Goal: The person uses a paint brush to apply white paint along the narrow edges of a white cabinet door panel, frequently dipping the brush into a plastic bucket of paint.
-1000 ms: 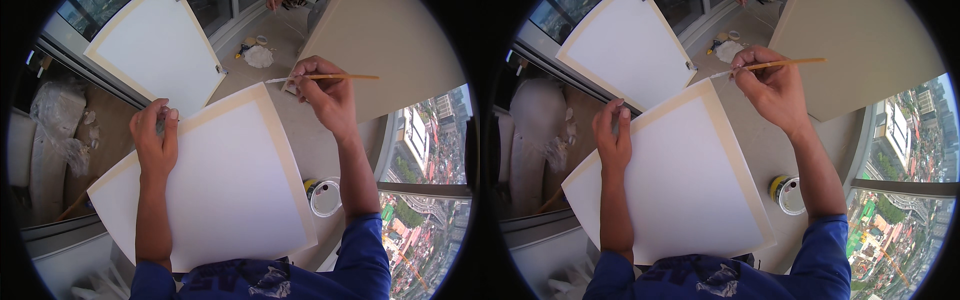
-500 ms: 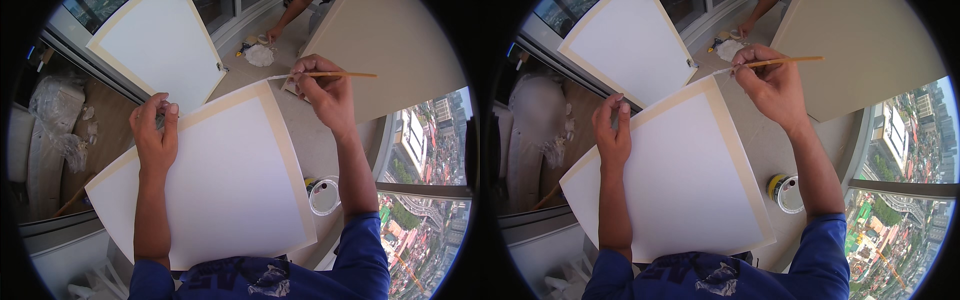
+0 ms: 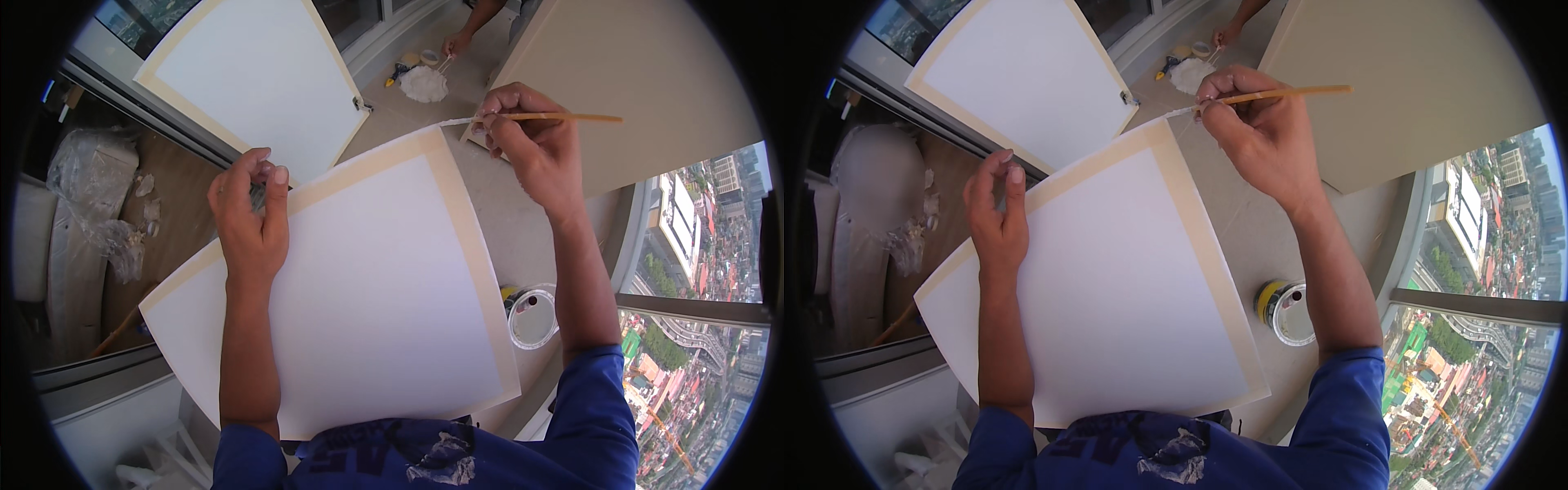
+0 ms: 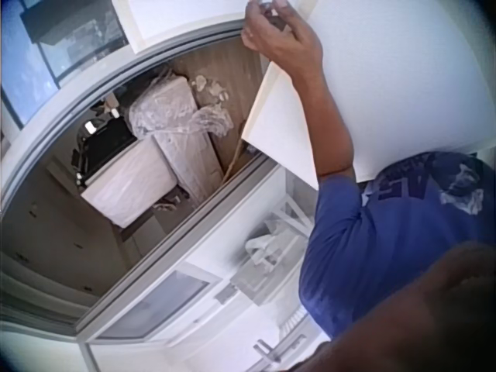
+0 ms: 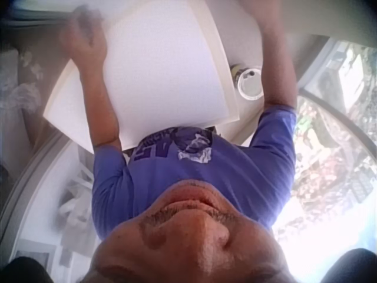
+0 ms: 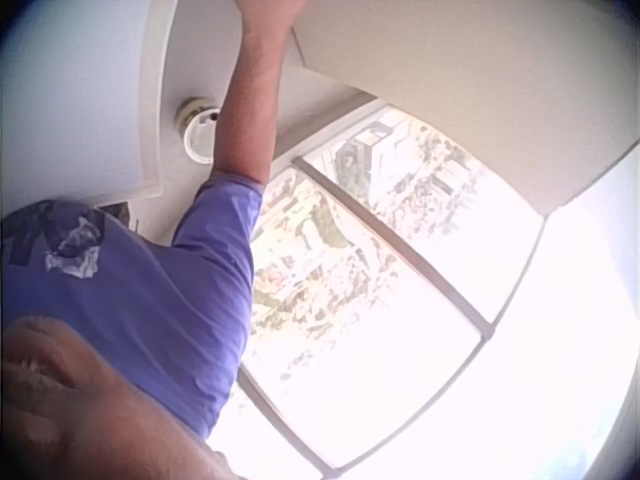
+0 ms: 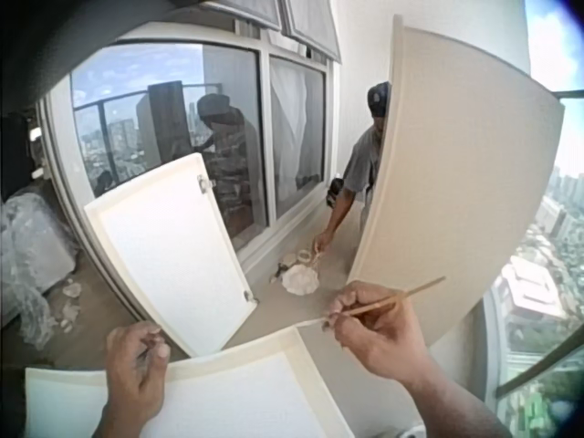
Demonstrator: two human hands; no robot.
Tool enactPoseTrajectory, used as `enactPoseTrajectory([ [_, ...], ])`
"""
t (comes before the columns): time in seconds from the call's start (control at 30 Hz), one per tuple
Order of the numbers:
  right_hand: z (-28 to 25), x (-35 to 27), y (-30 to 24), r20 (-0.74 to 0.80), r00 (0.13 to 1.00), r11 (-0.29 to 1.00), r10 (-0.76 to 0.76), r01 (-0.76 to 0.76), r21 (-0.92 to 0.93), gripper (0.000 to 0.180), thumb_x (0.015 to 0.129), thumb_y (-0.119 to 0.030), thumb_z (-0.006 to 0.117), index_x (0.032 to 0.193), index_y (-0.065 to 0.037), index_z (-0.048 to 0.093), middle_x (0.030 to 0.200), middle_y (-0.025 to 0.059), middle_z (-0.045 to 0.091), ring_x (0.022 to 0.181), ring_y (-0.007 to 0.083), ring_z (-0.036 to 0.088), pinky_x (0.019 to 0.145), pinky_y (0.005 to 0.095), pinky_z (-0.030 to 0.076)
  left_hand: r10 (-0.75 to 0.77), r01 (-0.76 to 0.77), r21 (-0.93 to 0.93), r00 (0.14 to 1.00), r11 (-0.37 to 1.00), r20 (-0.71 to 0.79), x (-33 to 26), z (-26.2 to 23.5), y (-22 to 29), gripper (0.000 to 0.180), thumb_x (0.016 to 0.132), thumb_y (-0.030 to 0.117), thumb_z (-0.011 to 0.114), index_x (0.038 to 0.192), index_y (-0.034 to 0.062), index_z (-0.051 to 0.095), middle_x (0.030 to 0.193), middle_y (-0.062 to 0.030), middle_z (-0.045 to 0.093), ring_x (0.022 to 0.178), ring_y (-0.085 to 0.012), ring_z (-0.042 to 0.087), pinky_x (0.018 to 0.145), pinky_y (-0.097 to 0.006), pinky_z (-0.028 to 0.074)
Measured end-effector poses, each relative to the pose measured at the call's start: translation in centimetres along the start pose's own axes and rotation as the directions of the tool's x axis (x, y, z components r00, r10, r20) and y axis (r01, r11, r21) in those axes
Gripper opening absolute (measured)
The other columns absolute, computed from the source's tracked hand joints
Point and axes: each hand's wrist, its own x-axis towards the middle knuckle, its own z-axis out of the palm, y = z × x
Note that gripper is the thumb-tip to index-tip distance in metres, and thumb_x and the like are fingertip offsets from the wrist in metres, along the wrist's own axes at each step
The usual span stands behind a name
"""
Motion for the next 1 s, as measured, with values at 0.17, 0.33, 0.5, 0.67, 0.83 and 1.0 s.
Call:
enactPoseTrajectory([
  [0.17,-0.23,-0.15,0.41,-0.009,0.999,0.999,-0.035,0.035,0.004,0.01,0.09,-0.005,0.064,0.095,0.002,0.069,0.086,0.0035,0.07,0.082,0.0086,0.063,0.073,0.0248,0.05,0.05,-0.051,-0.018,0.997,0.999,-0.056,0.16,0.45,0.24,0.031,0.104,0.025,0.067,0.122,0.0003,0.068,0.097,-0.0069,0.07,0.097,-0.021,0.062,0.109,-0.042,0.038],
  [0.33,-0.15,-0.04,0.16,-0.018,1.0,0.999,-0.005,0.004,-0.041,0.01,0.09,-0.005,0.064,0.095,0.002,0.069,0.085,0.0035,0.069,0.082,0.0087,0.063,0.073,0.0251,0.05,0.011,-0.013,-0.043,0.999,0.999,-0.045,0.19,0.44,0.41,0.031,0.105,0.025,0.067,0.123,0.0002,0.068,0.098,-0.007,0.07,0.099,-0.0207,0.061,0.109,-0.042,0.038],
  [0.5,-0.6,-0.12,0.54,0.005,1.0,1.0,-0.022,0.022,0.01,0.01,0.09,-0.006,0.064,0.095,0.001,0.07,0.085,0.0037,0.07,0.082,0.0085,0.064,0.073,0.0247,0.049,0.019,-0.02,-0.049,0.999,0.999,-0.037,0.11,0.46,0.09,0.031,0.105,0.025,0.066,0.124,0.0006,0.068,0.099,-0.007,0.071,0.1,-0.0204,0.062,0.11,-0.042,0.037],
  [0.67,-0.3,-0.17,0.37,-0.012,1.0,1.0,0.025,-0.025,-0.007,0.01,0.089,-0.005,0.062,0.094,0.001,0.069,0.085,0.004,0.07,0.082,0.0097,0.064,0.073,0.0256,0.05,0.021,-0.023,-0.045,0.999,0.999,-0.033,0.11,0.49,-0.01,0.031,0.106,0.025,0.065,0.125,0.0011,0.068,0.1,-0.0068,0.07,0.101,-0.0202,0.062,0.111,-0.043,0.037],
  [0.83,-0.66,-0.69,0.67,-0.005,1.0,1.0,-0.006,0.006,0.022,0.01,0.089,-0.004,0.062,0.093,0.001,0.069,0.086,0.0042,0.069,0.082,0.0108,0.065,0.074,0.0268,0.051,0.011,-0.012,-0.034,0.999,0.999,-0.035,0.01,0.45,-0.01,0.031,0.106,0.026,0.065,0.125,0.0015,0.068,0.101,-0.007,0.07,0.1,-0.0201,0.063,0.111,-0.042,0.037],
  [1.0,-0.19,-0.53,0.33,-0.012,1.0,1.0,-0.019,0.019,0.024,0.008,0.088,-0.004,0.062,0.091,0.001,0.068,0.085,0.0035,0.068,0.083,0.0111,0.064,0.076,0.0269,0.051,0.037,-0.038,-0.029,0.999,0.999,-0.019,0.05,0.37,-0.23,0.032,0.108,0.027,0.063,0.127,0.0014,0.068,0.105,-0.0094,0.07,0.103,-0.0215,0.062,0.102,-0.039,0.044],
])
